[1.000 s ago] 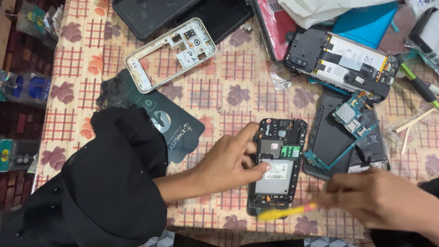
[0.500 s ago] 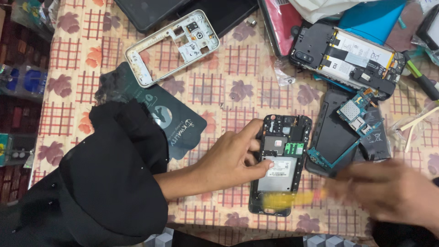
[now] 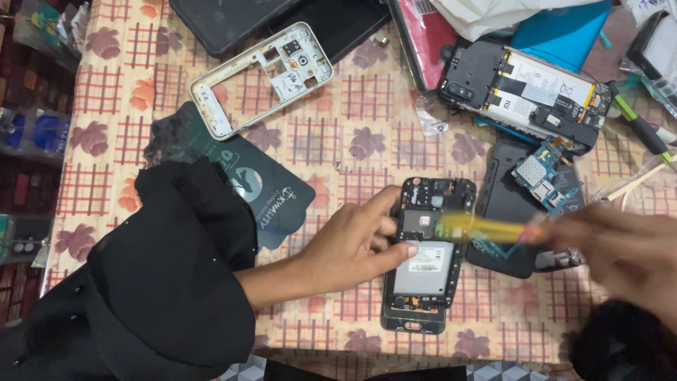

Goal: The person uses a screwdriver to remove screws from the back of a white smartphone, then pries off the back cover. They lift out the battery and separate the motherboard assembly from the chassis, placing components on the table.

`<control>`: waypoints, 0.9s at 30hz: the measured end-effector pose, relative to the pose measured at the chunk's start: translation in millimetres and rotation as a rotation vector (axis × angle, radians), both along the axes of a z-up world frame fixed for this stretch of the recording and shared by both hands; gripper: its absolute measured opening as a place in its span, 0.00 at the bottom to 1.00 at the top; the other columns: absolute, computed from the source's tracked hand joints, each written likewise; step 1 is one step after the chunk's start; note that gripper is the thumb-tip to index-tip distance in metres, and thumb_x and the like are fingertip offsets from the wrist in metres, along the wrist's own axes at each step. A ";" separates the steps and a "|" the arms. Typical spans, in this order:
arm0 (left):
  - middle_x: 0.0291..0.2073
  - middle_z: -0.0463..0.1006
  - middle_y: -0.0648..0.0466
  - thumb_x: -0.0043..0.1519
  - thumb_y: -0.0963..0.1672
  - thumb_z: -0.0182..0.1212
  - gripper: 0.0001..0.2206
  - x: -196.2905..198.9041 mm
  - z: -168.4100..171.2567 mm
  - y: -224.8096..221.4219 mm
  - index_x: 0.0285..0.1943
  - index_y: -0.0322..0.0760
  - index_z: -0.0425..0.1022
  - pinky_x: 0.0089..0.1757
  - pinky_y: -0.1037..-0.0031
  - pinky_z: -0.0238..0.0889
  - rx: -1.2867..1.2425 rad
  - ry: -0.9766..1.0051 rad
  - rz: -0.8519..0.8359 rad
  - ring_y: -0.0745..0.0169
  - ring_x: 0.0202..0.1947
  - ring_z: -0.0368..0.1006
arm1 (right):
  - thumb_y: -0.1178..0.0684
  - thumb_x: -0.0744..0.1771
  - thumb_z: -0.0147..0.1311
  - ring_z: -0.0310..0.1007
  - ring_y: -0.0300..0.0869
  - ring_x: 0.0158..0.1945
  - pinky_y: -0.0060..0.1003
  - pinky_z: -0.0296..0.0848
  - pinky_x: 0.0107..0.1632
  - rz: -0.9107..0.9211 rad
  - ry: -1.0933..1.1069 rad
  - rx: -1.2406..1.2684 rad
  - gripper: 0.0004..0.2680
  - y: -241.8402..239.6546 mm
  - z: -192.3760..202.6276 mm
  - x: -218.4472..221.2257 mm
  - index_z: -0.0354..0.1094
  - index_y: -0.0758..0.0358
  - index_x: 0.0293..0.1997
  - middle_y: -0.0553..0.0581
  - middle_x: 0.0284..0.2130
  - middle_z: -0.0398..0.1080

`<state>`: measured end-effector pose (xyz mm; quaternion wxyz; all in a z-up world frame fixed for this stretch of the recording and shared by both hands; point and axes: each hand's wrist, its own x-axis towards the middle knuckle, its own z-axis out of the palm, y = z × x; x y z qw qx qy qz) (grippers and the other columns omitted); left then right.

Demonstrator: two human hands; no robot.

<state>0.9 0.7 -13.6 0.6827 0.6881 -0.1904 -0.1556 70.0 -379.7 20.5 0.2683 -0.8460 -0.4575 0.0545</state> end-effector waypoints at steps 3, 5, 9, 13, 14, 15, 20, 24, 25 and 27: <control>0.27 0.81 0.48 0.64 0.40 0.60 0.21 -1.6 0.5 -1.2 0.63 0.25 0.57 0.28 0.77 0.71 0.038 0.006 -0.004 0.70 0.26 0.79 | 0.65 0.64 0.53 0.81 0.39 0.44 0.33 0.80 0.43 -0.122 0.076 -0.126 0.12 -16.2 -1.0 0.5 0.79 0.63 0.49 0.53 0.43 0.80; 0.23 0.78 0.48 0.63 0.40 0.60 0.22 -0.3 3.1 -0.7 0.63 0.26 0.57 0.26 0.76 0.69 0.092 0.023 -0.005 0.70 0.23 0.76 | 0.62 0.64 0.54 0.80 0.40 0.43 0.32 0.79 0.39 -0.122 0.086 -0.079 0.08 -32.8 0.4 3.7 0.76 0.60 0.45 0.54 0.43 0.80; 0.20 0.75 0.50 0.63 0.40 0.61 0.23 -1.9 4.3 -0.5 0.65 0.27 0.57 0.25 0.76 0.67 0.098 0.029 -0.006 0.72 0.21 0.73 | 0.58 0.65 0.56 0.77 0.40 0.38 0.32 0.75 0.36 -0.366 0.086 -0.008 0.10 -66.8 -1.3 5.5 0.75 0.61 0.51 0.53 0.41 0.79; 0.21 0.75 0.49 0.62 0.40 0.63 0.25 -2.4 5.4 -2.0 0.66 0.26 0.57 0.25 0.76 0.65 0.105 0.001 0.013 0.72 0.21 0.72 | 0.54 0.65 0.58 0.73 0.39 0.34 0.33 0.70 0.32 -0.708 0.133 0.183 0.14 -72.3 -1.8 12.4 0.73 0.61 0.57 0.53 0.39 0.78; 0.22 0.77 0.49 0.62 0.41 0.62 0.25 -2.1 5.4 -2.0 0.67 0.27 0.57 0.24 0.76 0.66 0.103 -0.005 0.007 0.72 0.21 0.73 | 0.53 0.65 0.59 0.72 0.39 0.32 0.33 0.69 0.31 -0.784 0.147 0.233 0.15 -69.4 1.5 14.4 0.72 0.61 0.59 0.53 0.38 0.78; 0.24 0.78 0.50 0.62 0.41 0.62 0.26 -1.6 5.5 -2.2 0.68 0.27 0.57 0.24 0.77 0.66 0.100 -0.010 0.002 0.73 0.21 0.74 | 0.52 0.65 0.59 0.71 0.39 0.31 0.34 0.68 0.30 -0.828 0.164 0.260 0.17 -64.0 4.9 16.4 0.72 0.61 0.60 0.52 0.37 0.78; 0.24 0.82 0.49 0.60 0.42 0.64 0.29 -1.3 7.7 -4.0 0.69 0.30 0.56 0.20 0.76 0.58 0.240 -0.014 -0.012 0.69 0.15 0.70 | 0.47 0.65 0.62 0.67 0.38 0.25 0.34 0.63 0.26 -0.827 0.244 0.112 0.22 -15.4 11.9 20.9 0.70 0.61 0.68 0.52 0.34 0.76; 0.26 0.83 0.49 0.60 0.43 0.64 0.31 -0.9 9.0 -4.3 0.70 0.30 0.54 0.19 0.77 0.59 0.253 -0.037 -0.018 0.69 0.14 0.70 | 0.50 0.56 0.74 0.74 0.37 0.34 0.31 0.71 0.35 -0.737 -0.007 -0.157 0.26 12.9 6.6 17.8 0.72 0.63 0.58 0.54 0.32 0.75; 0.26 0.83 0.49 0.60 0.43 0.64 0.31 -1.0 9.4 -4.3 0.70 0.31 0.54 0.19 0.77 0.59 0.254 -0.042 -0.017 0.69 0.14 0.71 | 0.50 0.56 0.74 0.75 0.35 0.36 0.30 0.71 0.37 -0.699 -0.017 -0.113 0.26 17.6 5.8 18.0 0.71 0.64 0.59 0.53 0.35 0.76; 0.28 0.84 0.49 0.60 0.42 0.64 0.32 -0.7 9.8 -4.8 0.73 0.31 0.52 0.21 0.78 0.63 0.248 -0.026 -0.026 0.69 0.17 0.74 | 0.53 0.56 0.74 0.74 0.36 0.37 0.30 0.71 0.37 -0.684 0.026 -0.042 0.27 23.6 5.6 17.1 0.71 0.66 0.60 0.54 0.37 0.76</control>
